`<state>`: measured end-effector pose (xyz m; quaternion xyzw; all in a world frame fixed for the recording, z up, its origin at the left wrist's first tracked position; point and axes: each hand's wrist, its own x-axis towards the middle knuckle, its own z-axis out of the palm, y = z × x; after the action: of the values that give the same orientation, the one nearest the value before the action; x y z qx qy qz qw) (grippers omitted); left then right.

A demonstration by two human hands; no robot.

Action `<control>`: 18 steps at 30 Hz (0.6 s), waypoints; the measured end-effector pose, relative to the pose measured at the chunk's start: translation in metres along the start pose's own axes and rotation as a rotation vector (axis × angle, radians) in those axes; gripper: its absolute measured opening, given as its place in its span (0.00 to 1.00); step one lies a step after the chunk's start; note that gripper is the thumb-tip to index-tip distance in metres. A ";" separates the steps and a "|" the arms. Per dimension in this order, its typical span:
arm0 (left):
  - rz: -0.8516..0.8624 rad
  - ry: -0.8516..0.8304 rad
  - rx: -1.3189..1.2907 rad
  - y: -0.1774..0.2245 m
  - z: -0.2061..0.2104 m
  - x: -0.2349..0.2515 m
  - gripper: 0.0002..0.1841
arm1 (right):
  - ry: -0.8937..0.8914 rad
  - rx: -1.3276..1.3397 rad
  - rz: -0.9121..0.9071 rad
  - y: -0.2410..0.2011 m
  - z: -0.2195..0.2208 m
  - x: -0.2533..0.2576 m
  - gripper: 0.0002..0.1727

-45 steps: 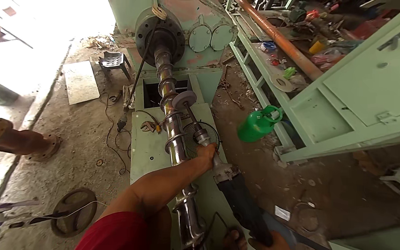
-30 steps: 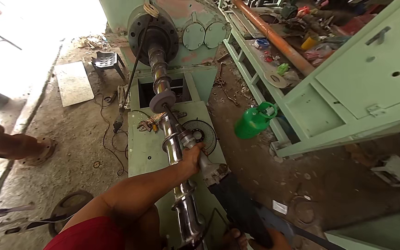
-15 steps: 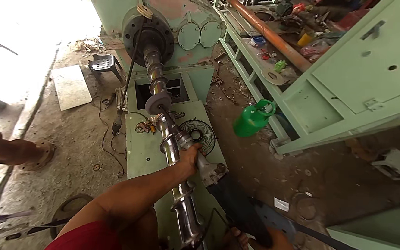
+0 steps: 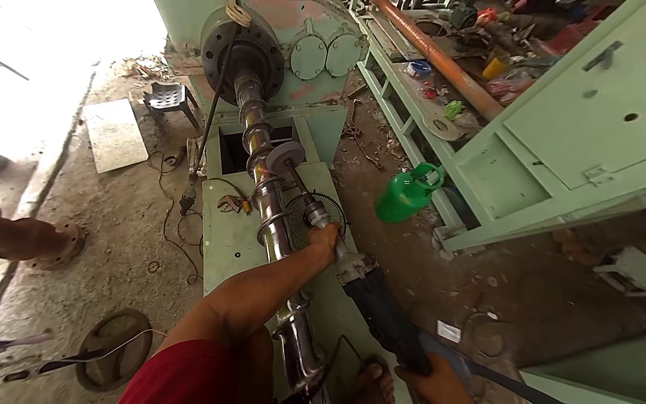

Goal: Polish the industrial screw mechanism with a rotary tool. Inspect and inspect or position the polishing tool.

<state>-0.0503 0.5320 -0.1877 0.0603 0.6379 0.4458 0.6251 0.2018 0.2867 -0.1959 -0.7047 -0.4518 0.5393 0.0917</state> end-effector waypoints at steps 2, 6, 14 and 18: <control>0.002 -0.001 0.000 0.000 0.001 -0.001 0.16 | -0.009 0.004 -0.004 0.002 -0.002 0.002 0.16; 0.001 -0.015 0.005 0.001 -0.005 -0.009 0.14 | -0.007 -0.043 -0.023 0.002 -0.003 -0.004 0.18; 0.008 -0.049 -0.076 0.007 -0.027 -0.023 0.14 | 0.009 -0.167 -0.045 -0.016 -0.001 -0.025 0.18; 0.008 -0.066 -0.112 0.009 -0.039 -0.028 0.14 | 0.017 -0.199 -0.063 -0.031 0.000 -0.038 0.18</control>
<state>-0.0819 0.5002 -0.1684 0.0426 0.5906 0.4812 0.6464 0.1844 0.2764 -0.1506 -0.7003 -0.5245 0.4825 0.0419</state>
